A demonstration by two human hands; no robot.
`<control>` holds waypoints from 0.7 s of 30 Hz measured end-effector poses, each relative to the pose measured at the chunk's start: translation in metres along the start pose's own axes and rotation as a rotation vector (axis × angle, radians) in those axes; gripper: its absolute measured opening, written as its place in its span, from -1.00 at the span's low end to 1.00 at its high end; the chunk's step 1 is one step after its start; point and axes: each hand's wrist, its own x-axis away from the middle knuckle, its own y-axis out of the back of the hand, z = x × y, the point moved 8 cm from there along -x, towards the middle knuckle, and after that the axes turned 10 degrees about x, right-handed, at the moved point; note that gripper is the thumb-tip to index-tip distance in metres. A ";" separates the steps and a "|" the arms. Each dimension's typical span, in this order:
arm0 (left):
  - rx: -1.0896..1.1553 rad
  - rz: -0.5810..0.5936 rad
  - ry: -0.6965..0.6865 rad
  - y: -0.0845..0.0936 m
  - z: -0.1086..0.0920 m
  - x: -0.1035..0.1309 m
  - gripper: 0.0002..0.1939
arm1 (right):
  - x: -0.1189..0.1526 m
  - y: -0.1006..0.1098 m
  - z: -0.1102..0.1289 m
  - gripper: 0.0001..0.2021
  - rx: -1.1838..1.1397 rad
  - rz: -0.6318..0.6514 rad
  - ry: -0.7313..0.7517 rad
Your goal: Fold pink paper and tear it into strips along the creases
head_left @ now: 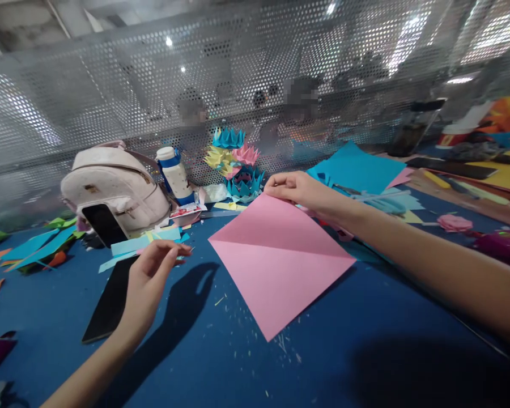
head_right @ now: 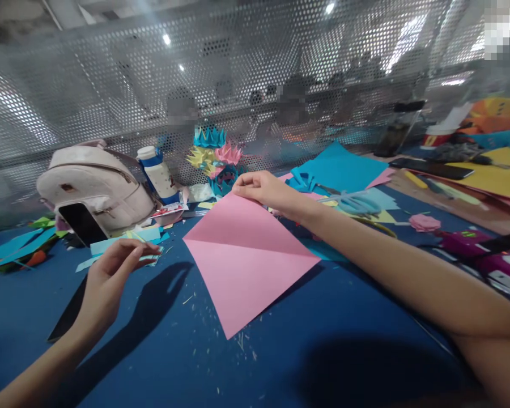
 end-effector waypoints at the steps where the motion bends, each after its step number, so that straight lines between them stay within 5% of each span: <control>1: -0.069 0.024 -0.062 -0.004 -0.004 -0.005 -0.79 | 0.001 -0.006 0.002 -0.77 -0.010 0.033 0.004; 5: -0.214 0.212 -0.229 -0.034 -0.014 -0.024 -0.56 | 0.011 -0.023 0.017 -0.77 -0.103 0.156 0.012; 8: -0.133 0.456 -0.182 -0.065 -0.013 -0.037 -0.51 | 0.017 -0.033 0.021 -0.72 -0.270 0.227 -0.017; 11: -0.031 0.562 -0.030 -0.082 -0.008 -0.050 -0.66 | 0.015 -0.037 0.013 -0.69 -0.394 0.206 -0.068; 14: -0.060 0.573 0.090 -0.088 0.002 -0.055 -0.57 | 0.006 -0.026 0.002 -0.73 -0.277 0.021 -0.049; 16: -0.079 0.560 0.123 -0.088 0.009 -0.053 -0.48 | 0.005 -0.012 0.006 -0.77 -0.155 -0.181 0.093; 19: -0.084 0.548 0.192 -0.086 0.026 -0.044 -0.47 | 0.032 0.010 0.025 -0.86 -0.039 -0.547 0.372; 21: -0.085 0.537 0.227 -0.082 0.037 -0.038 -0.49 | 0.052 0.010 0.034 -0.89 0.098 -0.632 0.429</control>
